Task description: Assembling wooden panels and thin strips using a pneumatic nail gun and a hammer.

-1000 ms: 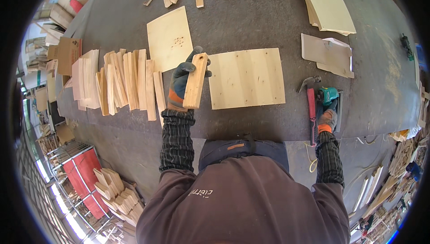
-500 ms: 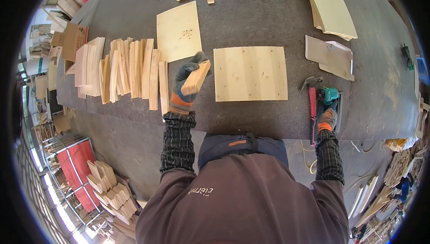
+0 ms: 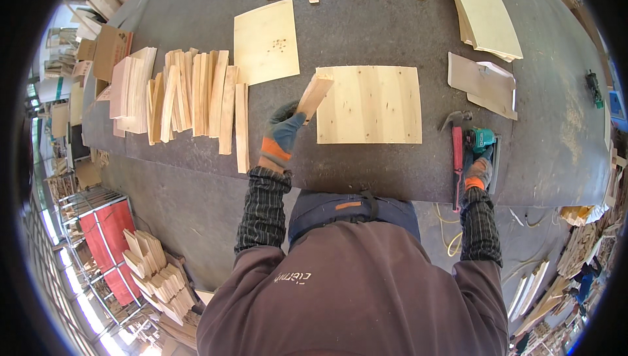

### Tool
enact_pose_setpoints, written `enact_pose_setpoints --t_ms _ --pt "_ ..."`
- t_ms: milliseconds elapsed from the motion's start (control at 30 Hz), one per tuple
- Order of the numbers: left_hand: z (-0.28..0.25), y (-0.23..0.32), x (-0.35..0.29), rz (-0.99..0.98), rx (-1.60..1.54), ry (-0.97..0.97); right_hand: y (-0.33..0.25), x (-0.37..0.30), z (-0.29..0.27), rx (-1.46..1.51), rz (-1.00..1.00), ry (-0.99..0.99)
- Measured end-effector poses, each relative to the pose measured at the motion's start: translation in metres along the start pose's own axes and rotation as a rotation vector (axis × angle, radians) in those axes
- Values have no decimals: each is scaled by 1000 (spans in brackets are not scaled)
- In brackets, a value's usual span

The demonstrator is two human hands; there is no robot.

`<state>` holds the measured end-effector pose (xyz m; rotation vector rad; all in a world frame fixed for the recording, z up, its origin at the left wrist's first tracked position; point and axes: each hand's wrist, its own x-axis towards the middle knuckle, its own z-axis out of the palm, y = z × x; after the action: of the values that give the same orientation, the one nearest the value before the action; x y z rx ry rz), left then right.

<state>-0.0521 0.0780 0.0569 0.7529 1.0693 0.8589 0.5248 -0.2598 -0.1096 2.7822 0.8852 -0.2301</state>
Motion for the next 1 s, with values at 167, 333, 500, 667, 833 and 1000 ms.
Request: enact_pose_setpoints --t_ms 167,333,500,667,833,1000 --pt "-30 -19 27 470 668 -53 -5 -3 -6 79 17 60" --pt "-67 -39 55 811 1086 119 -13 0 -5 91 6 54" --pt "-41 -34 51 500 1064 474 18 10 11 -37 -7 -53" --pt "-1 -49 18 219 815 737 6 1 -2 125 -33 109" --pt "-2 -57 32 221 184 715 -10 -14 -49 56 -45 20" --pt "-57 -45 44 -102 -103 387 -76 -62 -133 524 -388 264"
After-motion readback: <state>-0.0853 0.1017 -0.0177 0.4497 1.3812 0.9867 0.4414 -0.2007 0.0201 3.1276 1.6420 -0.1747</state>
